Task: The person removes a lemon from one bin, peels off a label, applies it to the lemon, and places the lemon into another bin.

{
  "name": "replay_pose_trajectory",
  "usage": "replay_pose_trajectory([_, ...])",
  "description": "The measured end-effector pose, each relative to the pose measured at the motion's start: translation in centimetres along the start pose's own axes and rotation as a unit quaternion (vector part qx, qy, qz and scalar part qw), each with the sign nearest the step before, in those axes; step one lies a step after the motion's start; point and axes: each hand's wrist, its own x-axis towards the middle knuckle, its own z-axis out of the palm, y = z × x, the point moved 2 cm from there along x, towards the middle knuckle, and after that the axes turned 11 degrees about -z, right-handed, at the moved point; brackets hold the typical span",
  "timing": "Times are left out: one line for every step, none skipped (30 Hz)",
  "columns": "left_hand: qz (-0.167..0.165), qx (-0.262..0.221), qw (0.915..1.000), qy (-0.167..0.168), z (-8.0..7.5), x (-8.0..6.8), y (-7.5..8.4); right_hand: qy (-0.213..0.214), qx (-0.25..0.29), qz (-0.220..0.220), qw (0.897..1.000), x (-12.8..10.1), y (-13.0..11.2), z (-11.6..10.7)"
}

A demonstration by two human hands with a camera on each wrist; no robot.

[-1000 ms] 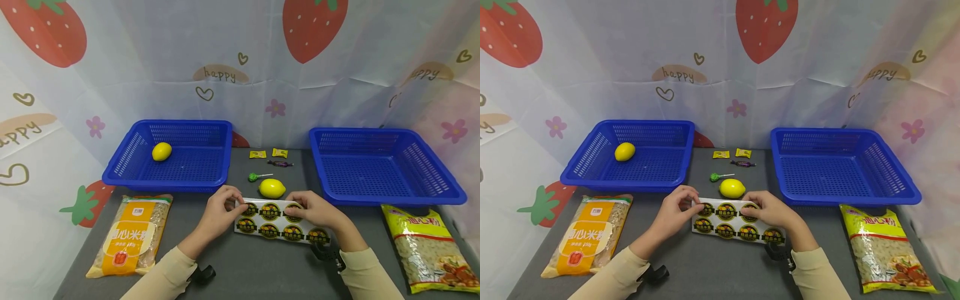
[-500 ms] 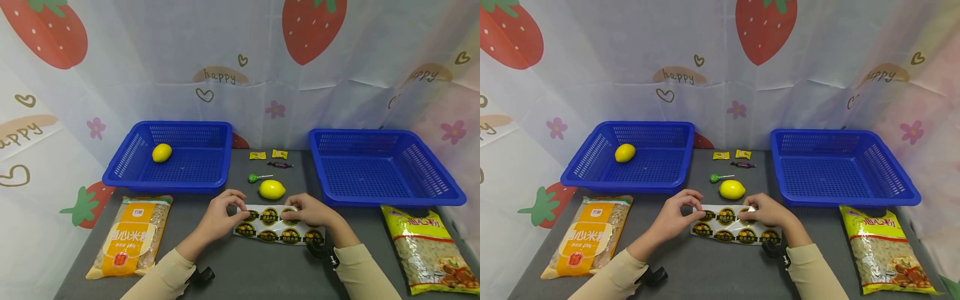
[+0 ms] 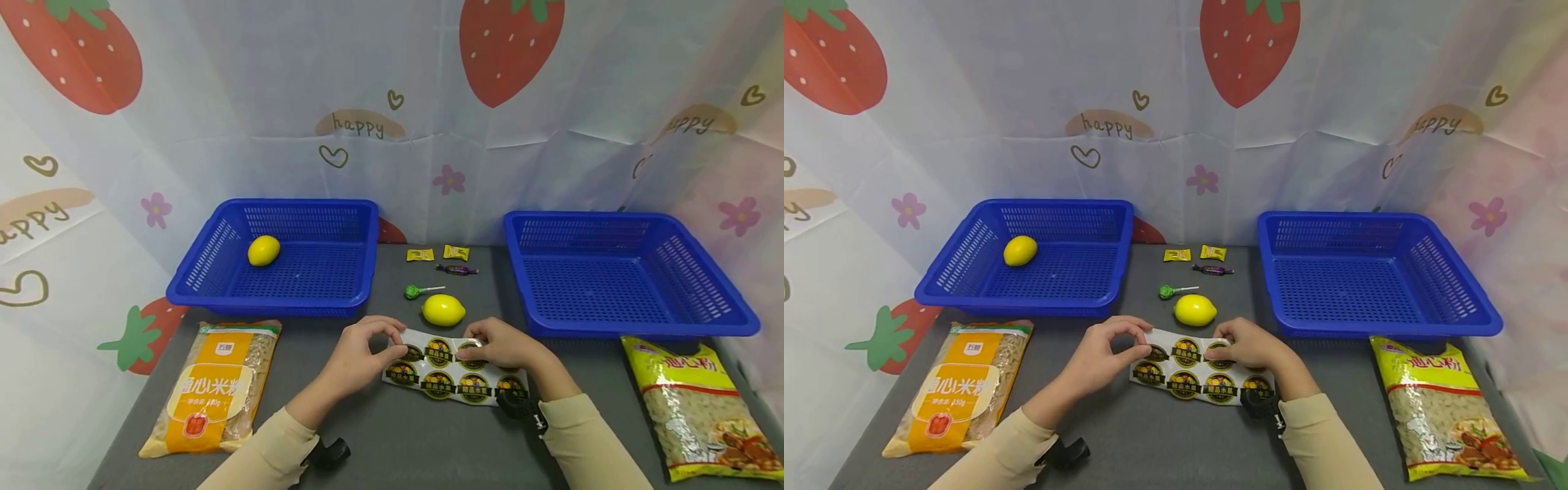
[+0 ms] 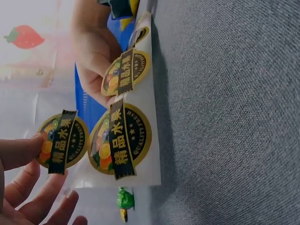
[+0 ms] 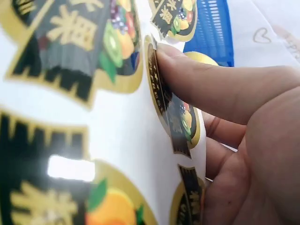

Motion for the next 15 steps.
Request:
replay_pose_trajectory([-0.002,-0.001,1.0,0.001,-0.03,-0.01,0.0,0.0,-0.006,0.001,1.0,0.05,-0.04,0.03])
replay_pose_trajectory([-0.004,-0.002,1.0,0.004,-0.09,-0.04,0.04,0.001,-0.011,0.001,1.0,0.1,-0.1,0.05])
replay_pose_trajectory([-0.004,-0.005,1.0,0.006,-0.13,-0.06,0.08,0.002,-0.018,0.002,1.0,0.13,-0.16,0.08])
replay_pose_trajectory([-0.005,-0.009,0.9999,0.007,-0.17,-0.09,0.14,0.004,-0.024,0.004,1.0,0.16,-0.2,0.11])
replay_pose_trajectory([-0.009,-0.015,0.9998,0.006,-0.21,-0.12,0.23,0.006,-0.028,0.009,1.0,0.19,-0.24,0.15])
replay_pose_trajectory([-0.011,-0.02,0.9997,0.004,-0.25,-0.16,0.32,0.009,-0.035,0.012,0.999,0.21,-0.28,0.15])
replay_pose_trajectory([-0.014,-0.023,0.9996,0.002,-0.28,-0.22,0.39,0.012,-0.041,0.013,0.999,0.24,-0.34,0.17])
replay_pose_trajectory([-0.016,-0.026,0.9995,-0.001,-0.29,-0.26,0.46,0.015,-0.05,0.014,0.999,0.26,-0.41,0.17])
replay_pose_trajectory([-0.018,-0.028,0.9994,-0.004,-0.3,-0.27,0.52,0.018,-0.059,0.014,0.998,0.29,-0.46,0.19])
replay_pose_trajectory([-0.021,-0.03,0.9993,-0.006,-0.31,-0.31,0.59,0.02,-0.067,0.015,0.997,0.32,-0.48,0.2])
replay_pose_trajectory([-0.023,-0.029,0.9993,-0.006,-0.3,-0.33,0.61,0.022,-0.075,0.017,0.997,0.35,-0.52,0.23])
replay_pose_trajectory([-0.023,-0.029,0.9993,-0.005,-0.29,-0.34,0.63,0.023,-0.082,0.017,0.996,0.38,-0.57,0.26])
replay_pose_trajectory([-0.023,-0.03,0.9993,-0.003,-0.28,-0.32,0.59,0.022,-0.088,0.018,0.996,0.41,-0.61,0.29])
replay_pose_trajectory([-0.024,-0.031,0.9992,-0.002,-0.24,-0.3,0.55,0.022,-0.095,0.018,0.995,0.45,-0.65,0.33])
replay_pose_trajectory([-0.026,-0.031,0.9992,-0.001,-0.19,-0.25,0.45,0.021,-0.098,0.02,0.995,0.48,-0.68,0.37])
